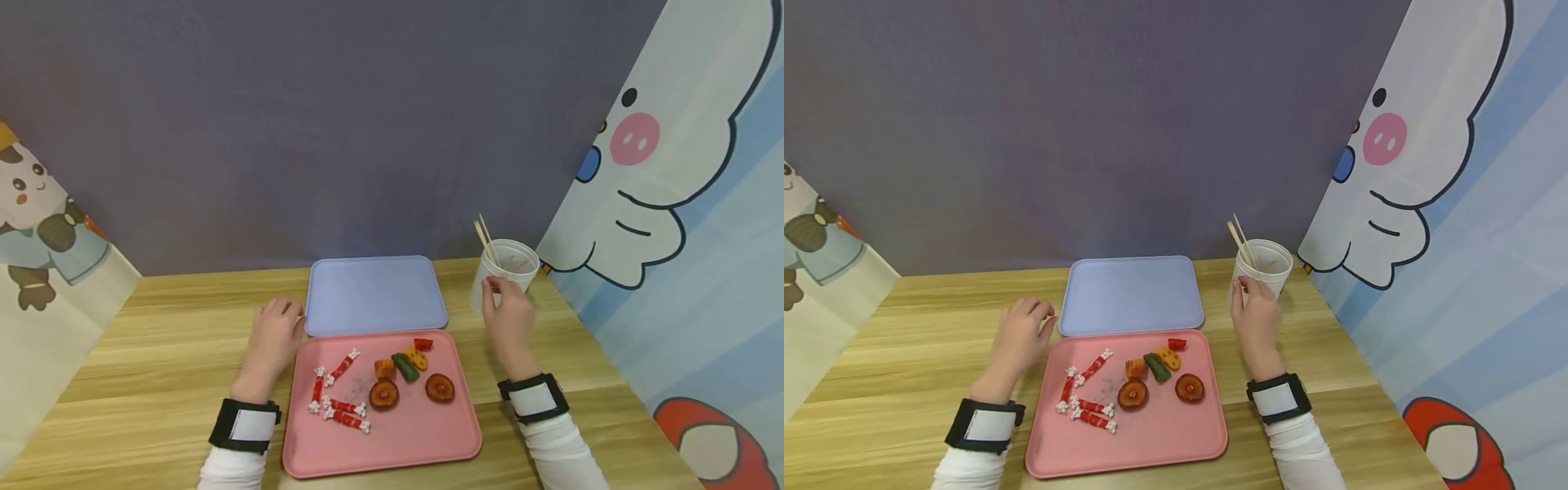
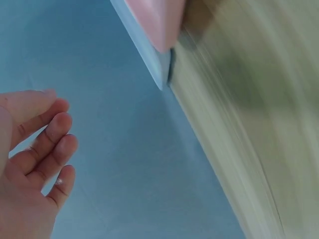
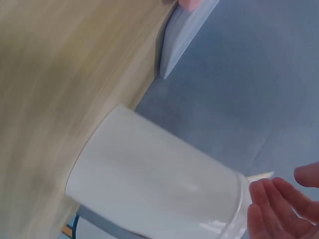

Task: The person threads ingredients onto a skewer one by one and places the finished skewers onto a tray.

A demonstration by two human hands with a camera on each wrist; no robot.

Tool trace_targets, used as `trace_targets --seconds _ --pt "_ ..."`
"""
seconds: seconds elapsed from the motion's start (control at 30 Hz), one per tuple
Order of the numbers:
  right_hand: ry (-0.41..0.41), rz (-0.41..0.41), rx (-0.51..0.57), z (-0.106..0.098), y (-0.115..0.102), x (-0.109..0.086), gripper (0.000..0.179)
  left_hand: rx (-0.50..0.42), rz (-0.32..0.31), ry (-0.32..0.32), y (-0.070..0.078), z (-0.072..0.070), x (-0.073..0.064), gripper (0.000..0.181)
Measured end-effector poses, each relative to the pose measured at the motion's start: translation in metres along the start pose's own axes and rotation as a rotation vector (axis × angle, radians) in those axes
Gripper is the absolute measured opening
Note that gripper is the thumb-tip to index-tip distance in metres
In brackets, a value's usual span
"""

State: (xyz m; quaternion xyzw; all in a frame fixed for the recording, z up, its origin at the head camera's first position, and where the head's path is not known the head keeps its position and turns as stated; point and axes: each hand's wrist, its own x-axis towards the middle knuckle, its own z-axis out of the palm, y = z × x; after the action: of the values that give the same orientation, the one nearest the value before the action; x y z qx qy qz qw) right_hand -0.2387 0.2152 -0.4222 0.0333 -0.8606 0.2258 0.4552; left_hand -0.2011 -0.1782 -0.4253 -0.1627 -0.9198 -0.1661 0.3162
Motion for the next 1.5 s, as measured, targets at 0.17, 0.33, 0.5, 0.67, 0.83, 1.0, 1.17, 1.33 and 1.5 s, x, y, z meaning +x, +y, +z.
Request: trace_targets --seconds 0.17,0.33,0.5,0.67,0.83,1.0,1.17,1.33,1.5 --pt "0.027 0.066 0.008 -0.009 0.006 0.006 0.021 0.016 -0.002 0.015 -0.009 -0.004 -0.003 0.012" --pt "0.074 0.119 0.043 -0.017 0.011 0.013 0.017 0.031 -0.001 0.012 -0.016 -0.01 -0.008 0.012" --pt "0.102 0.14 0.044 -0.023 0.018 0.019 0.017 0.047 -0.006 0.012 -0.026 -0.018 -0.013 0.012" --pt "0.112 0.13 0.051 -0.024 0.021 0.025 0.019 0.068 -0.04 0.032 -0.036 -0.03 -0.015 0.011" --pt "0.096 0.123 0.057 -0.025 0.021 0.027 0.017 0.077 -0.075 0.056 -0.045 -0.039 -0.017 0.009" --pt "0.086 0.126 0.065 -0.023 0.022 0.026 0.015 0.094 -0.11 0.058 -0.051 -0.044 -0.021 0.009" --pt "0.078 0.118 0.08 -0.021 0.025 0.027 0.014 0.102 -0.113 0.052 -0.053 -0.044 -0.021 0.009" --pt "0.063 0.124 0.107 -0.02 0.026 0.025 0.014 0.104 -0.115 0.049 -0.054 -0.044 -0.021 0.009" --pt "0.064 0.124 0.106 -0.02 0.027 0.025 0.015 0.104 -0.119 0.045 -0.054 -0.043 -0.021 0.009"
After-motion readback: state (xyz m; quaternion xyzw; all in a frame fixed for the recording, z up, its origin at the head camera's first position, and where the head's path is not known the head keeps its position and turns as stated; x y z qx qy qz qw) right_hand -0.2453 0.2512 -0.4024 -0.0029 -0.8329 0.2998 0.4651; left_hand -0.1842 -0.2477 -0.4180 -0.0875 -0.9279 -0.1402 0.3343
